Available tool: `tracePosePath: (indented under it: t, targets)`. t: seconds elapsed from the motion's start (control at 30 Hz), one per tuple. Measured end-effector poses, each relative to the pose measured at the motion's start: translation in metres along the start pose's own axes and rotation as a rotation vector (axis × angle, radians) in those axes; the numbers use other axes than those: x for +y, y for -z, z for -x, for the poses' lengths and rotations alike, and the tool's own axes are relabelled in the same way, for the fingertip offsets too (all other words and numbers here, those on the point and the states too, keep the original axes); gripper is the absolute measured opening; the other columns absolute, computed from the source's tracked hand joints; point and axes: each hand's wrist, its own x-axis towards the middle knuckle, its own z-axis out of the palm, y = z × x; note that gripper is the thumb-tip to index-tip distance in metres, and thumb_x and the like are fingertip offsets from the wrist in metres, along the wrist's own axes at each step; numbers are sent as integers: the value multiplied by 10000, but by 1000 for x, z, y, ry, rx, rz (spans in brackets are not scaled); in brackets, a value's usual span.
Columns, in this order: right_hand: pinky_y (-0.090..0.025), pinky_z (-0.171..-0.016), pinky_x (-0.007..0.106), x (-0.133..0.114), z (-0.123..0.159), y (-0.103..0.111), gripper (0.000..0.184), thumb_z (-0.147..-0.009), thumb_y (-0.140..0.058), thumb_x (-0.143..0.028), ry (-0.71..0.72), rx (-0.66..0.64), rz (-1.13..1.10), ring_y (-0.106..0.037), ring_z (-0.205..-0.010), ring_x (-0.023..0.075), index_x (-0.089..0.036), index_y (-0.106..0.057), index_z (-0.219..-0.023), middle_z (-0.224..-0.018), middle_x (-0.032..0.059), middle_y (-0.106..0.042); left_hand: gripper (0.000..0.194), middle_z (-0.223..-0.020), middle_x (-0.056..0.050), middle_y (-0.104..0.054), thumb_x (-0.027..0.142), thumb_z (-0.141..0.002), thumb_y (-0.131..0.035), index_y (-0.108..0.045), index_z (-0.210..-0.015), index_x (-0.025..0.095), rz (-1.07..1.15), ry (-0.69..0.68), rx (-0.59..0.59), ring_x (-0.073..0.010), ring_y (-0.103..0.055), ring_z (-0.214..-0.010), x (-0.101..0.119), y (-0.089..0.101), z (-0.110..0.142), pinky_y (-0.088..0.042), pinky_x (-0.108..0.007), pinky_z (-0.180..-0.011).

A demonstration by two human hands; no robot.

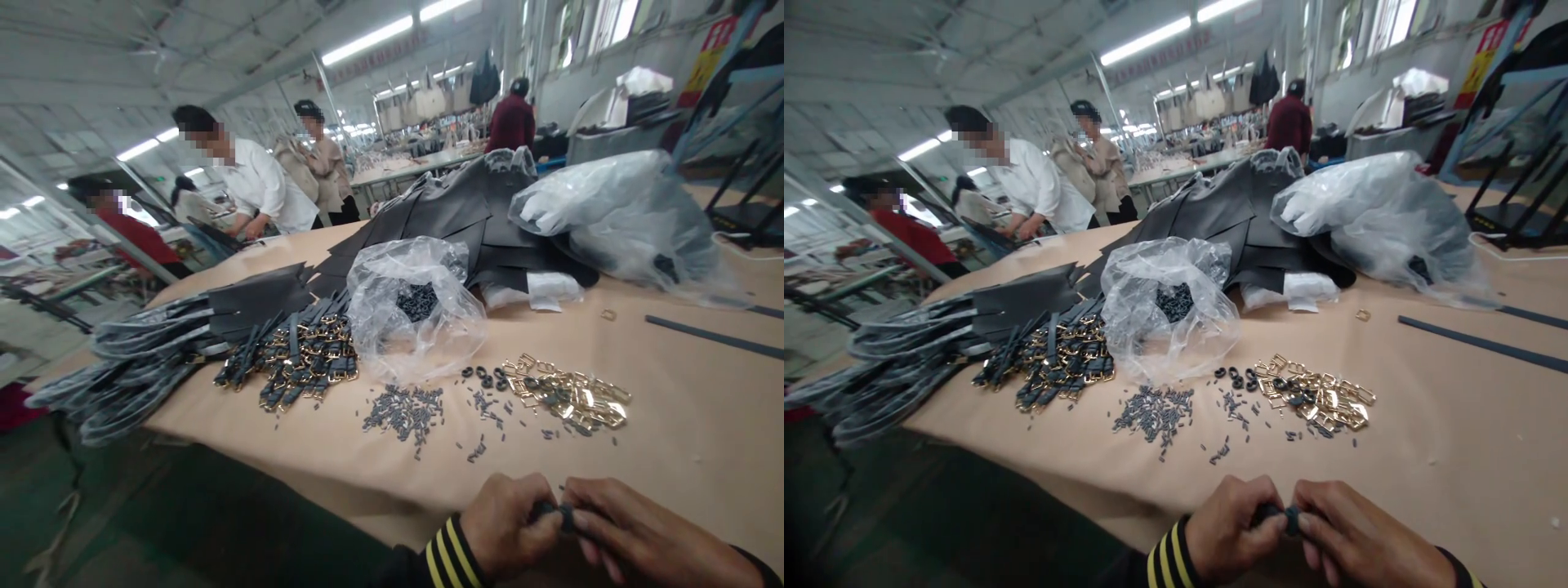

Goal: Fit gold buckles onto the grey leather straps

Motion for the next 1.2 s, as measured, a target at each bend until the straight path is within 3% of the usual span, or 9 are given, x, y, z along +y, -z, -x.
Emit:
tracePosePath:
  t: [0.17,0.33,0.57,0.77,0.97,1.1,1.2]
  targets:
    - [-399,-623,267,-4,-3,3,289,-892,-346,-339,83,150,146,-531,-611,151,-181,-469,-682,-623,17,-564,69,-551,46,-444,199,-766,-472,-535,-751,175,-48,25,46,-87,-395,-508,-1,7,-7,-289,-205,-486]
    - [-361,-544,218,2,-8,11,242,-863,-405,-280,117,115,51,-491,-540,111,-154,-504,-682,-585,0,-570,101,-553,44,-475,230,-796,-444,-503,-737,172,79,65,1,-91,-428,-513,-7,5,-16,-329,-204,-509]
    - [-287,-443,171,16,-12,21,269,-819,-487,-357,141,123,-159,-365,-457,55,-131,-489,-674,-520,-56,-441,162,-602,16,-567,309,-837,-433,-478,-777,166,276,54,-94,-81,-467,-486,3,6,-24,-358,-200,-486]
    - [-272,-438,165,15,-11,35,300,-828,-468,-349,163,124,-26,-347,-466,54,-118,-525,-646,-505,-61,-403,189,-660,26,-562,359,-868,-384,-396,-907,174,519,108,-156,-39,-435,-374,2,1,-29,-298,-159,-379]
    - [-388,-504,161,11,-14,43,196,-859,-434,-247,174,-8,-3,-494,-492,68,-116,-579,-842,-589,-23,-558,215,-581,62,-517,399,-855,-390,-377,-924,196,455,159,-127,-46,-429,-341,5,-5,-38,-298,-150,-352]
    - [-369,-505,152,18,-21,40,241,-848,-486,-311,290,98,57,-477,-515,65,-115,-622,-815,-595,-28,-531,292,-580,48,-531,452,-853,-355,-393,-1010,208,405,209,-103,-83,-474,-374,9,-3,-44,-372,-195,-387]
    - [-338,-453,140,28,-31,52,272,-794,-559,-386,286,126,162,-458,-477,56,-126,-635,-768,-541,-49,-509,289,-599,18,-575,470,-842,-366,-487,-912,217,262,145,-61,-117,-529,-467,7,-4,-51,-437,-226,-485]
